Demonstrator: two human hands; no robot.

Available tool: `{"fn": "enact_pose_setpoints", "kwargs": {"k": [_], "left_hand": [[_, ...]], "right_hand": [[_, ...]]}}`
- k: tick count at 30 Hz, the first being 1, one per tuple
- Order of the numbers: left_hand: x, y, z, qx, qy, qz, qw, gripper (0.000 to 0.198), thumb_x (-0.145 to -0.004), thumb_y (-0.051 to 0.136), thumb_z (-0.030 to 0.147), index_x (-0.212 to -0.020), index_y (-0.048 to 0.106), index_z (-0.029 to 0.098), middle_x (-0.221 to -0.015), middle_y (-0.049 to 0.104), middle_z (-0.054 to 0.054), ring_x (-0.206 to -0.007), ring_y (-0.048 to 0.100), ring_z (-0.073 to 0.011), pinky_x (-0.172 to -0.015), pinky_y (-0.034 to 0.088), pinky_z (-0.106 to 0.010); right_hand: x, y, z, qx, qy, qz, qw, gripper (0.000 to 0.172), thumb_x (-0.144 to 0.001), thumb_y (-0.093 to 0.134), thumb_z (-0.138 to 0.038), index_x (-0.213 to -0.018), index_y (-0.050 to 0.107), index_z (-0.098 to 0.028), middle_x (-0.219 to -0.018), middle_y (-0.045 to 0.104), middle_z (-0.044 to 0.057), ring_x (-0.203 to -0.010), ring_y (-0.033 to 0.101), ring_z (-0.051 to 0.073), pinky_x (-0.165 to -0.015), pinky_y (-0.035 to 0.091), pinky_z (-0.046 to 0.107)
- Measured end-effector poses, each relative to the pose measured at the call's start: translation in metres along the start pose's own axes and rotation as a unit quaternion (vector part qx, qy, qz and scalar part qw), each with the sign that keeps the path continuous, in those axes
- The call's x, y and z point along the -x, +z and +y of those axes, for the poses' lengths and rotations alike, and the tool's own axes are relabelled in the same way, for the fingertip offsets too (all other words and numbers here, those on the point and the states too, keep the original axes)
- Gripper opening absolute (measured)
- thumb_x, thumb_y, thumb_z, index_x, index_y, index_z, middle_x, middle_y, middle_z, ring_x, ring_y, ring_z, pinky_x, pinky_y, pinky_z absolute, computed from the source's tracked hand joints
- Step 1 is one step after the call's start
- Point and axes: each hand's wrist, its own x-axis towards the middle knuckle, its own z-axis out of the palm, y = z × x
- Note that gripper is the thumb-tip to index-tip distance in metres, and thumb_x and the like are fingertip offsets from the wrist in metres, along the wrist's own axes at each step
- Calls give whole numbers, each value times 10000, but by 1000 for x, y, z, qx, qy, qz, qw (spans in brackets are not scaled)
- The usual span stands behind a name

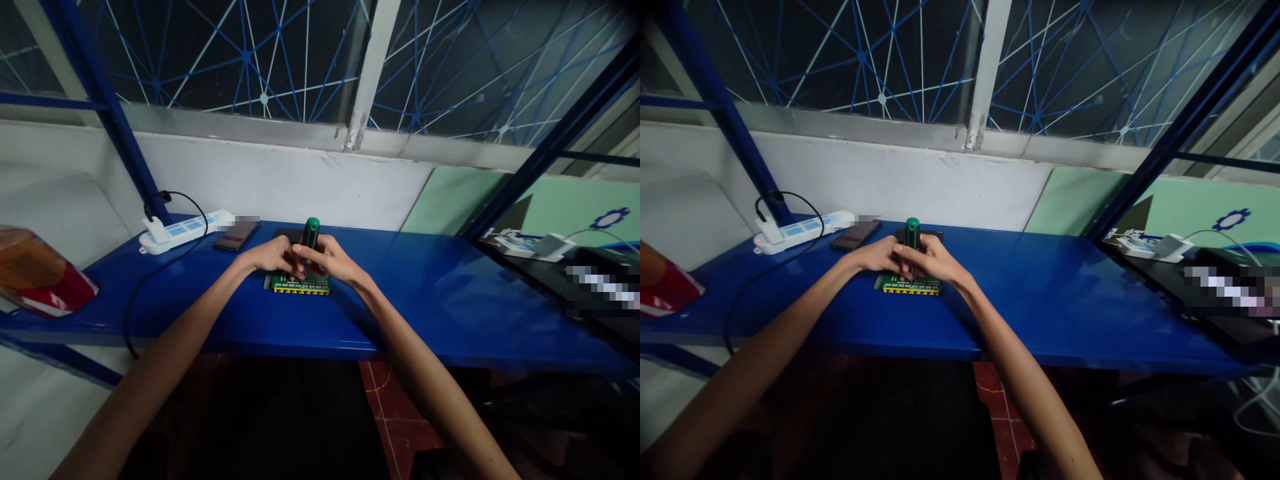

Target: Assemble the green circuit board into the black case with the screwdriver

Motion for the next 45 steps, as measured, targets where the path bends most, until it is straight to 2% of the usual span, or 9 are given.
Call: {"fn": "enact_pose_setpoints", "kwargs": {"k": [4,10,19,25,30,36,45], "left_hand": [[-2,-1,-3,-20,-18,18,999,219,-610,810,280,-653,694,98,-692,708,-93,-640,647,-177,-607,491,-296],[-3,2,1,-78,18,24,996,246,-621,811,316,-638,695,100,-604,661,-47,-583,579,-128,-540,403,-245],[2,5,11,-50,14,2,999,238,-673,789,297,-800,738,102,-737,710,-76,-731,648,-185,-723,488,-314],[-1,5,6,-45,22,11,999,285,-650,817,315,-828,747,104,-739,713,-75,-712,654,-188,-694,502,-317],[-1,5,6,-42,24,4,999,276,-661,816,293,-849,749,103,-748,720,-83,-722,667,-197,-681,508,-307],[0,3,7,-32,13,-25,999,254,-712,780,273,-906,747,113,-860,742,-102,-831,679,-214,-787,509,-339],[0,5,10,-47,4,11,999,266,-657,816,268,-845,749,92,-770,722,-94,-734,657,-197,-704,502,-319]], "right_hand": [[1,3,6,-9,17,-9,1000,365,-831,640,-479,-679,609,-148,-578,599,3,-432,468,70,-416,329,231],[1,5,6,3,9,53,999,333,-802,672,-474,-706,604,-162,-587,575,-16,-420,434,61,-414,318,239],[-1,7,6,10,12,84,996,394,-841,595,-534,-690,583,-170,-526,536,-24,-404,430,65,-425,350,247],[-1,6,7,-1,18,109,994,360,-807,644,-521,-799,610,-163,-537,525,-39,-398,436,66,-407,345,238],[-1,5,6,6,6,107,994,364,-817,630,-521,-807,614,-157,-576,558,-24,-407,447,65,-410,355,234],[-1,4,7,10,7,110,994,354,-809,650,-506,-825,625,-153,-561,562,-26,-421,469,73,-429,378,234],[-2,4,12,8,-1,104,995,354,-813,644,-506,-852,638,-154,-595,574,-22,-407,469,69,-408,361,235]]}}
